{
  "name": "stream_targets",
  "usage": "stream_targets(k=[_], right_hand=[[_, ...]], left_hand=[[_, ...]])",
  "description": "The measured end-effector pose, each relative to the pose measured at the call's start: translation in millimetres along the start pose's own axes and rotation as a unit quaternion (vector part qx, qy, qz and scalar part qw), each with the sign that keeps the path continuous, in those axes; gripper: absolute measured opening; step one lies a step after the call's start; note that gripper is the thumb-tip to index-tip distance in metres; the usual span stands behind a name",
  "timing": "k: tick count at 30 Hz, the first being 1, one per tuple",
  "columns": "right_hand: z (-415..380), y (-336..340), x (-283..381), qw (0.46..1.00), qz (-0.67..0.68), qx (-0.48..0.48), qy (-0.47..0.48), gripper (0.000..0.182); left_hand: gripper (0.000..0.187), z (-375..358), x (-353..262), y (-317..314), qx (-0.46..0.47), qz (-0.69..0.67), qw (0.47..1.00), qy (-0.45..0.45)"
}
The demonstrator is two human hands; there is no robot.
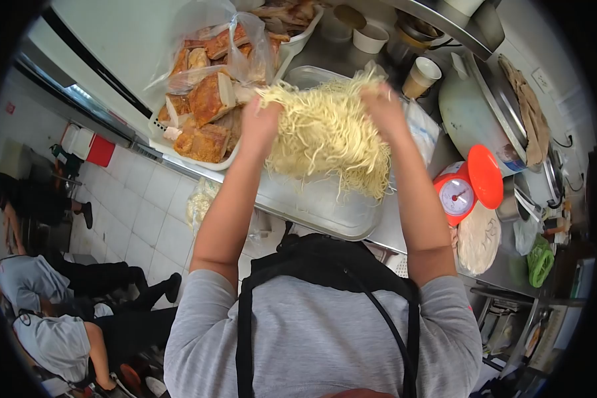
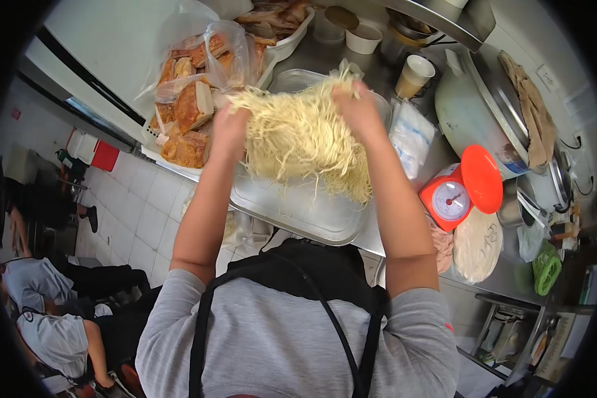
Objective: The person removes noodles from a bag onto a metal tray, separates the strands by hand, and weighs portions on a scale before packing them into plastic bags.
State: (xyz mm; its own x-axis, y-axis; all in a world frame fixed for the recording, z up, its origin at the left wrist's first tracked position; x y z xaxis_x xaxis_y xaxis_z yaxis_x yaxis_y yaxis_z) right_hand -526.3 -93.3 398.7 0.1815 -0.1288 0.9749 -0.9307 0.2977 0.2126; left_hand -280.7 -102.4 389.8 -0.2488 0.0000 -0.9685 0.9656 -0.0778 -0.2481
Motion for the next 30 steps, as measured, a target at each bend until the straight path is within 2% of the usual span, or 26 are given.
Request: stream_targets(k=[1,2,3,4,7,10,13,16,17,18,19,20,23,25,28,29,30], right_hand=[[5.0,-6.4,-28.6,0.987,-0.153,0.040,0.020,0.044],[3.8,-13.1,-47.9,0.949,-0.302,0.080,0.039,0.049],[-11.2,-27.4,-57.4,0.922,-0.345,0.176,0.015,0.050],[-14.4,-32.0,-75.3,0.906,-0.375,0.192,0.024,0.051],[-55.2,-46.9,-38.3,0.885,-0.422,0.124,0.150,0.062],[-83.8,-84.2,-37.0,0.828,-0.505,0.156,0.189,0.073],[-65.7,-86.7,-52.4,0.825,-0.531,0.059,0.185,0.076],[-46.3,-82.6,-70.0,0.859,-0.492,0.123,0.073,0.076],[-44.6,-82.5,-69.0,0.855,-0.498,0.133,0.062,0.073],[-43.3,-82.4,-66.9,0.850,-0.504,0.142,0.052,0.070],[-42.3,-82.8,-66.5,0.846,-0.510,0.152,0.044,0.067],[-40.5,-78.3,-64.4,0.866,-0.479,0.140,0.043,0.062],[-39.3,-66.5,-49.6,0.905,-0.406,0.121,0.043,0.052],[-46.7,-62.9,-37.6,0.910,-0.390,0.137,0.038,0.050],[-47.3,-55.4,-20.1,0.949,-0.286,0.104,0.086,0.055],[-48.2,-56.2,-15.6,0.961,-0.234,0.126,0.083,0.056],[-48.5,-55.3,-8.3,0.969,-0.181,0.147,0.080,0.057]], left_hand=[[0.031,6.6,28.9,0.5,0.007,0.048,0.998,0.037],[0.037,4.9,51.0,2.2,-0.013,0.072,0.995,0.061],[0.044,1.0,70.5,1.6,-0.033,0.096,0.991,0.082],[0.051,-0.4,81.9,3.2,-0.053,0.121,0.986,0.105],[0.063,6.8,94.3,6.0,-0.051,0.072,0.984,0.153],[0.064,18.6,108.8,6.6,-0.023,0.025,0.985,0.168],[0.065,19.7,96.3,-0.1,0.012,0.056,0.988,0.143],[0.070,15.5,88.8,-13.2,0.064,0.179,0.976,0.102],[0.072,11.9,87.3,-16.4,0.083,0.230,0.966,0.088],[0.075,6.8,79.5,-25.8,0.120,0.347,0.930,0.024],[0.078,-3.8,64.5,-42.5,0.153,0.457,0.875,-0.041],[0.080,-14.1,56.1,-57.1,0.183,0.558,0.802,-0.105],[0.086,-22.6,53.6,-62.7,0.171,0.595,0.772,-0.146],[0.085,-20.0,45.1,-59.3,0.181,0.536,0.812,-0.143],[0.083,-11.8,32.2,-48.6,0.190,0.453,0.865,-0.102],[0.083,-11.0,27.0,-45.7,0.190,0.426,0.881,-0.083],[0.081,-15.5,6.4,-50.2,0.184,0.440,0.864,-0.160]])
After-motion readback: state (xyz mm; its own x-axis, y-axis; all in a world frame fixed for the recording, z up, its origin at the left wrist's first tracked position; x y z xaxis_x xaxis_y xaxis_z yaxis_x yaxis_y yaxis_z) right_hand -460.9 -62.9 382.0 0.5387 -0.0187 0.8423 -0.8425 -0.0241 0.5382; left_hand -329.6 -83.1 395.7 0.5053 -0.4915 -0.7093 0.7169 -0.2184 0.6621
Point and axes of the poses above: each hand's wrist, its own z-axis towards the middle knuckle, its own y-axis out of the back of the hand, x = y × z, the point moved 9 cm from there along z, towards the middle knuckle, and after that the axes turned 2 degrees about -y, right-handed, at the moved point
